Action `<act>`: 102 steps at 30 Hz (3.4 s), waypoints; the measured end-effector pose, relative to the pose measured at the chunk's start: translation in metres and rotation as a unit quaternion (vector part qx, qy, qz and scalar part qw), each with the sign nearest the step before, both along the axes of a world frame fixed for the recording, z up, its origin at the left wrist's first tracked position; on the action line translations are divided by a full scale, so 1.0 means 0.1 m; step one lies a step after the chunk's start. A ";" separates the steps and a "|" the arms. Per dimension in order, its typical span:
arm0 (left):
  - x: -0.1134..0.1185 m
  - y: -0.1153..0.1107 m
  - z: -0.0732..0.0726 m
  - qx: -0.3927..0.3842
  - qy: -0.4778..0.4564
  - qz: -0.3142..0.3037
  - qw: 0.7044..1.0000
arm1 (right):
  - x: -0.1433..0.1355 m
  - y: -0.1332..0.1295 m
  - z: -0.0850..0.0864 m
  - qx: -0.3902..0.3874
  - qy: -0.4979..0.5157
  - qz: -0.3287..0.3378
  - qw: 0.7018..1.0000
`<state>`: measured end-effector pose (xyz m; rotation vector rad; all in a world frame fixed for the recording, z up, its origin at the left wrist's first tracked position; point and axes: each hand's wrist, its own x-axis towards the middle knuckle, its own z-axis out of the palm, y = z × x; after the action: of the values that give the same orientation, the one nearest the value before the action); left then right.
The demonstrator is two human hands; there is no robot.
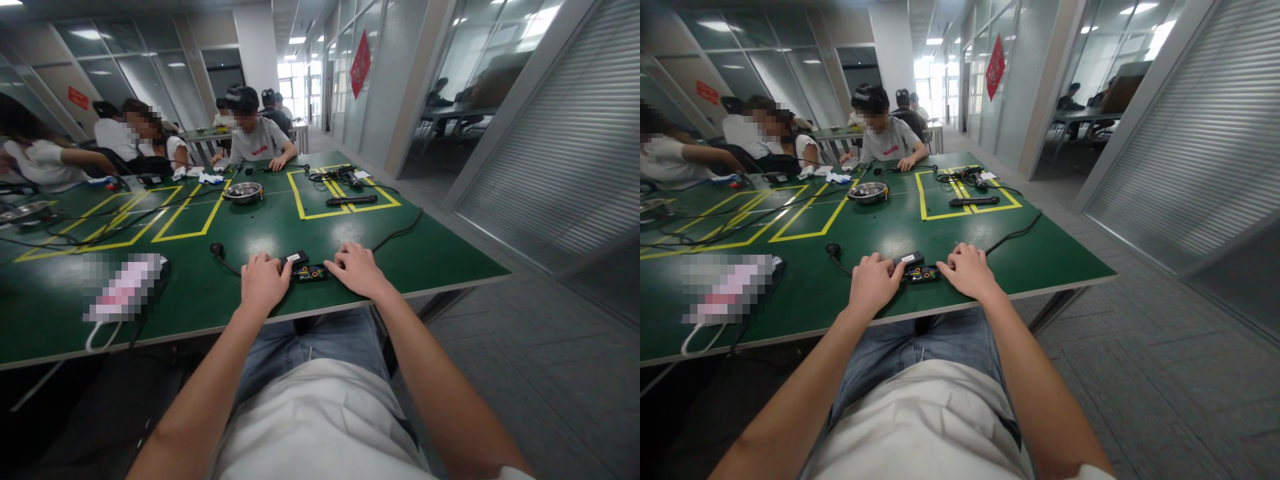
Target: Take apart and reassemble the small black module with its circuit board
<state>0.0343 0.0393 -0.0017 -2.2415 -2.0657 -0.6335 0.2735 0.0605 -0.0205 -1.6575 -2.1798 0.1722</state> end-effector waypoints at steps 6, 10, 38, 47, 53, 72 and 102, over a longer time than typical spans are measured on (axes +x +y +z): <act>0.05 -0.02 0.12 -0.033 0.046 0.032 0.998 | 0.00 0.00 0.00 0.003 0.018 -0.017 1.000; 0.05 -0.02 0.12 -0.048 0.052 0.036 0.997 | 0.00 0.01 0.00 0.008 0.021 -0.022 1.000; -0.11 0.08 -0.12 0.043 -0.064 -0.355 0.932 | 0.00 -0.03 0.00 0.022 -0.027 -0.014 0.999; -0.14 0.13 -0.10 0.066 -0.136 -0.182 0.972 | 0.00 -0.06 0.05 0.001 -0.018 -0.018 1.000; -0.14 0.18 -0.13 0.026 -0.126 -0.141 0.982 | 0.00 -0.05 0.05 0.000 -0.006 -0.013 1.000; -0.04 0.04 0.00 0.007 0.006 0.006 1.000 | 0.02 -0.03 0.02 0.017 0.024 -0.022 0.999; -0.08 0.11 -0.06 0.047 -0.033 -0.062 0.996 | 0.00 -0.04 0.01 0.033 0.015 -0.032 0.999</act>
<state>0.0266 0.0500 -0.0074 -2.3395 -1.8932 -0.8048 0.2738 0.0567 -0.0199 -1.6738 -2.0841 0.1054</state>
